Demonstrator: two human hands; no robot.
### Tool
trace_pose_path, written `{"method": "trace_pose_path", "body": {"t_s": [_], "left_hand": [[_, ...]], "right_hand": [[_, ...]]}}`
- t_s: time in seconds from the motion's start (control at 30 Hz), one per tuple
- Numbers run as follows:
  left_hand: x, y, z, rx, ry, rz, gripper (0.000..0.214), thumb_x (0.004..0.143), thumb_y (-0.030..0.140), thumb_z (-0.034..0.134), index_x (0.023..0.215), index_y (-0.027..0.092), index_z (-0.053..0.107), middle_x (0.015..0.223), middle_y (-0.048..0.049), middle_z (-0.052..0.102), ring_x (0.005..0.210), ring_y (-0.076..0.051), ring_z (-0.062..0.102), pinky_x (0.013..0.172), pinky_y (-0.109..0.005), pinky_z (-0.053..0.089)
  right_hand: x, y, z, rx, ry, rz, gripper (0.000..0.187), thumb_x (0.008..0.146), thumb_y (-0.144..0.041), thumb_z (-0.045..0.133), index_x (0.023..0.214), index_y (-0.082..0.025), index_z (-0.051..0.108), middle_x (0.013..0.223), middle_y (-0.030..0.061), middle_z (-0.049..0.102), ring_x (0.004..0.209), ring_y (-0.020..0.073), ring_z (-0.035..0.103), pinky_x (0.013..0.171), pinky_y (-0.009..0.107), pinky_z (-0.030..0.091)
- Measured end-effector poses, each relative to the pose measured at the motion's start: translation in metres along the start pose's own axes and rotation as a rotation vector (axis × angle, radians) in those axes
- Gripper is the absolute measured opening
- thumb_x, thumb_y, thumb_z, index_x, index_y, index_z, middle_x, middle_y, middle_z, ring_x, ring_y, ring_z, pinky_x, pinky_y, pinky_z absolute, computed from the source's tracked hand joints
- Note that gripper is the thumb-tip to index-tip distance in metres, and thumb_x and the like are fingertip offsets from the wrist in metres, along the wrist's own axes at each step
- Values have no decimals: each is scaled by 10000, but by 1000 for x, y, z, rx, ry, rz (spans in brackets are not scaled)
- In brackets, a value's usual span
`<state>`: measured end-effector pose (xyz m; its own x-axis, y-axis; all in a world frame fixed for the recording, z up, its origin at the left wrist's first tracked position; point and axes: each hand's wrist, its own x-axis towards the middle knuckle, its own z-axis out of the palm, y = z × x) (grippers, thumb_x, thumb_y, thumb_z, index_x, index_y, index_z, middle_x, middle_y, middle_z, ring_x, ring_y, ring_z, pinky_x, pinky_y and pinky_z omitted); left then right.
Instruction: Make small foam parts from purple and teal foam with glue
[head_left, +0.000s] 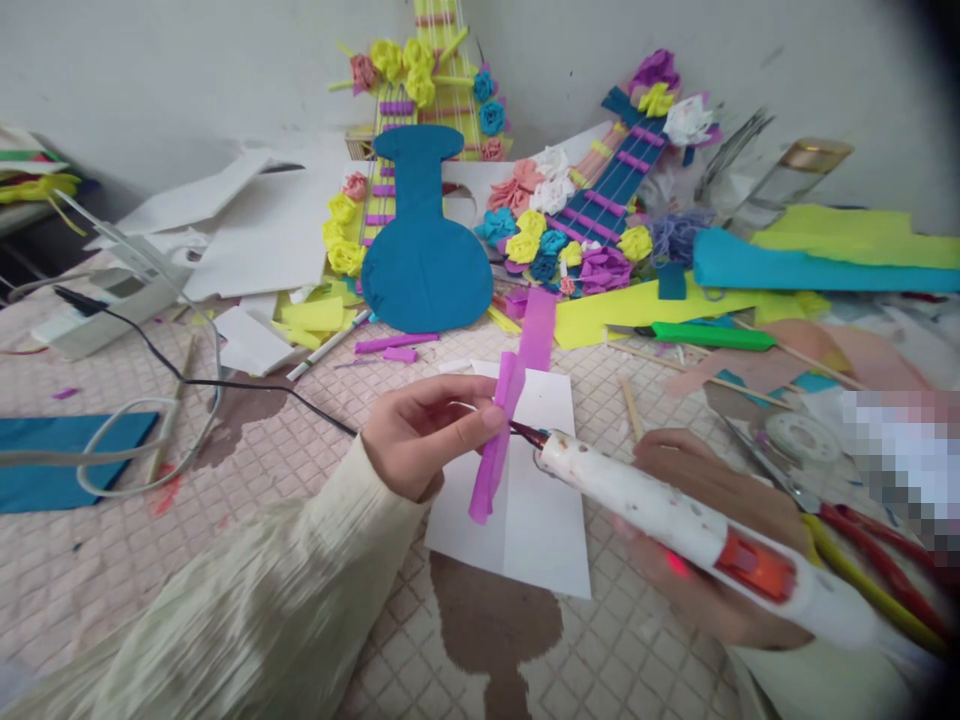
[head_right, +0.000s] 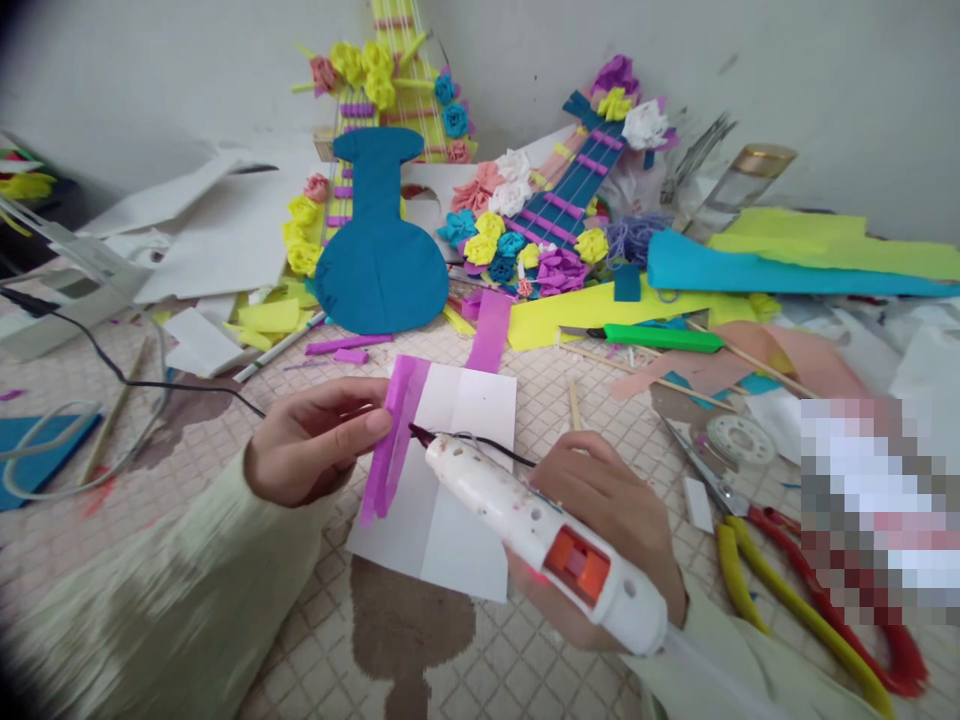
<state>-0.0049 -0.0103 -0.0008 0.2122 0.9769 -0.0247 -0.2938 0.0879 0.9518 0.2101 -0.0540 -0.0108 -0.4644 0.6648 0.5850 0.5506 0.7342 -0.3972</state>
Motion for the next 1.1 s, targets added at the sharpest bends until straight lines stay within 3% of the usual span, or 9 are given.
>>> {"method": "trace_pose_path", "body": {"t_s": [0.17, 0.4, 0.87, 1.1], "left_hand": [[2, -1, -1, -37, -1, 6, 135, 620, 199, 713, 751, 177, 688, 570, 13, 602, 519, -82, 526, 495, -201, 448], [2, -1, -3, -43, 42, -48, 192, 616, 210, 720, 794, 150, 685, 671, -20, 654, 600, -105, 589, 555, -201, 475], [3, 0, -5, -60, 50, -63, 195, 618, 209, 721, 803, 161, 681, 673, -20, 675, 612, -133, 620, 557, -228, 498], [4, -1, -5, -64, 66, -59, 208, 614, 214, 724, 810, 165, 677, 676, -13, 667, 611, -128, 619, 561, -229, 501]], "right_hand": [[-1, -1, 0, 49, 14, 36, 114, 667, -116, 501, 648, -209, 438, 550, -22, 393, 506, 132, 402, 550, 346, 408], [-1, -2, 2, 15, 48, -1, 152, 651, -90, 509, 686, -217, 434, 562, -10, 457, 546, 154, 460, 629, 399, 460], [-2, -3, 3, 23, 12, -4, 134, 646, -115, 510, 668, -224, 435, 535, -16, 423, 521, 155, 447, 575, 384, 452], [-5, -2, 5, 73, 1, 6, 98, 646, -150, 526, 703, -211, 475, 572, -4, 492, 534, 149, 461, 578, 379, 447]]}}
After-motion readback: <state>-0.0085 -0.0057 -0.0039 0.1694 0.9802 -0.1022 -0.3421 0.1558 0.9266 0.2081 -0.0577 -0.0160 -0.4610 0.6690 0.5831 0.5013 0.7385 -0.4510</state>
